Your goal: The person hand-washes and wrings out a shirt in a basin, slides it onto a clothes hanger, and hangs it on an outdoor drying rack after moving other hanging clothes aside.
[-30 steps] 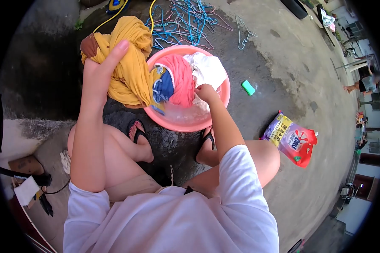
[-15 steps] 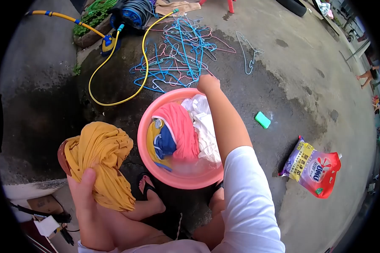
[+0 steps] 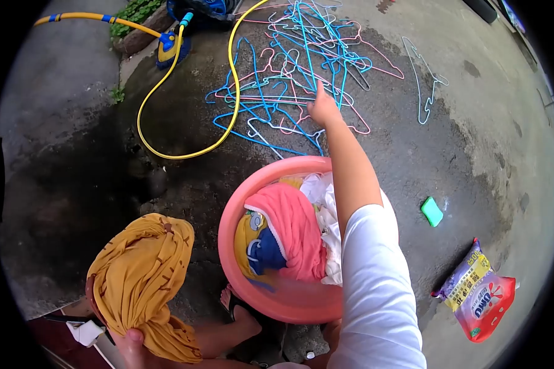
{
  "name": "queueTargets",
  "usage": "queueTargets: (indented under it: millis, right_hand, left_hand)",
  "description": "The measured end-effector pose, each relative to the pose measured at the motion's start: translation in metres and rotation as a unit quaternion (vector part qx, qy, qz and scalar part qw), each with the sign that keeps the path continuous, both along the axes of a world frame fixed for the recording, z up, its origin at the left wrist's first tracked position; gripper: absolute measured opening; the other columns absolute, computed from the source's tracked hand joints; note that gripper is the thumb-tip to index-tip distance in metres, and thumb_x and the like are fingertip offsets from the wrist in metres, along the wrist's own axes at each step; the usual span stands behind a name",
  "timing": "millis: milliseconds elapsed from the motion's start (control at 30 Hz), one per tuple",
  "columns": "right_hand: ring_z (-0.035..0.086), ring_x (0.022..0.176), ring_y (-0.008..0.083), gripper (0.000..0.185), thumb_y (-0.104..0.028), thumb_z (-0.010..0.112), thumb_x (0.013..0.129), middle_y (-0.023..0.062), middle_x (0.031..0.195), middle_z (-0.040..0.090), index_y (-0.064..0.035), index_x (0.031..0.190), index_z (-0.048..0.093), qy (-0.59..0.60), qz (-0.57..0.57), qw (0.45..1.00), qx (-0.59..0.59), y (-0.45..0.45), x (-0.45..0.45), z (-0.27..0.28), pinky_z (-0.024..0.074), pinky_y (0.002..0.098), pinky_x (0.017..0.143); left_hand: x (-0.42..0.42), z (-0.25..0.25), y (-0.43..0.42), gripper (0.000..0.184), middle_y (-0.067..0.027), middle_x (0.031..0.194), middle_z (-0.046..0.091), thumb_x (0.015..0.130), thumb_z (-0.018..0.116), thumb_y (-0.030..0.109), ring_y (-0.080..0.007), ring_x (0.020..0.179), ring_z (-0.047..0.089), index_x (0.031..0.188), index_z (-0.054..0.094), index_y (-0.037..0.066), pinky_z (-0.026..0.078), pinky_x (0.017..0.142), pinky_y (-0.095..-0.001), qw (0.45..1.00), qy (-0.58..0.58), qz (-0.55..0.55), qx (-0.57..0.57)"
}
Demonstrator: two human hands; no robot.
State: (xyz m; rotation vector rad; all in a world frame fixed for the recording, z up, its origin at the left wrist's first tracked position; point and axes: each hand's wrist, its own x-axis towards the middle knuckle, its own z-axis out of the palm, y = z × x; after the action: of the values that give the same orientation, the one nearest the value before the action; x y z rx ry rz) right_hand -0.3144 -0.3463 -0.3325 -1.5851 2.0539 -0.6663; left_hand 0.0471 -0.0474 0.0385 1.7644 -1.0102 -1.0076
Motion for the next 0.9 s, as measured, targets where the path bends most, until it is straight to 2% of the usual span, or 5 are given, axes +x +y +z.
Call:
queueTargets:
  millis: [367, 567, 667, 767, 900]
  right_hand:
    - [0.043, 0.123, 0.0365, 0.116, -0.026, 0.078, 0.063, 0.0305, 0.131, 0.04, 0.0038, 0.141, -0.003, -0.161, -0.114, 0.977, 0.083, -0.039, 0.013, -0.028, 0.0363, 0.0368, 0.101]
    - [0.059, 0.099, 0.0373, 0.043, -0.034, 0.057, 0.081, 0.0218, 0.103, 0.063, -0.0034, 0.111, 0.056, -0.011, -0.046, 0.991, 0.122, -0.032, 0.006, -0.024, 0.0442, 0.0411, 0.088]
    - [0.063, 0.089, 0.0309, 0.027, -0.026, 0.047, 0.088, 0.0194, 0.09, 0.065, -0.0051, 0.096, 0.061, -0.031, -0.127, 0.991, 0.011, -0.018, -0.006, -0.004, 0.0485, 0.0409, 0.075]
    - [0.061, 0.072, 0.0166, 0.023, -0.018, 0.041, 0.088, 0.0063, 0.081, 0.062, -0.0083, 0.1, 0.059, -0.307, -0.265, 0.914, 0.026, 0.012, -0.027, 0.036, 0.048, 0.0324, 0.056]
    - [0.063, 0.078, 0.0252, 0.028, -0.015, 0.034, 0.09, 0.016, 0.092, 0.061, -0.0027, 0.11, 0.05, -0.334, -0.271, 0.887, 0.166, 0.072, -0.058, 0.097, 0.0542, 0.0341, 0.069]
  left_hand:
    - [0.071, -0.007, 0.031, 0.107, -0.0156, 0.135, 0.034, 0.07, 0.078, 0.036, -0.0243, 0.116, 0.041, 0.142, 0.007, 0.001, 0.038, 0.095, -0.0352, 0.988, -0.096, -0.113, 0.044]
    - [0.063, -0.018, 0.005, 0.097, -0.0155, 0.128, 0.041, 0.068, 0.079, 0.027, -0.0238, 0.111, 0.047, 0.137, 0.017, -0.001, 0.041, 0.092, -0.0343, 0.986, -0.026, -0.143, 0.079]
    - [0.055, -0.022, -0.006, 0.092, -0.0155, 0.125, 0.044, 0.066, 0.079, 0.023, -0.0236, 0.109, 0.05, 0.134, 0.022, -0.001, 0.043, 0.091, -0.0338, 0.982, 0.035, -0.152, 0.106]
    - [0.034, -0.01, -0.019, 0.084, -0.0142, 0.121, 0.047, 0.066, 0.078, 0.016, -0.0218, 0.106, 0.052, 0.13, 0.027, -0.002, 0.044, 0.09, -0.0329, 0.981, 0.108, -0.113, 0.118]
    - [0.008, -0.004, -0.019, 0.055, -0.0095, 0.109, 0.057, 0.07, 0.07, 0.002, -0.017, 0.098, 0.057, 0.118, 0.043, -0.003, 0.046, 0.085, -0.0303, 0.974, 0.174, -0.086, 0.114]
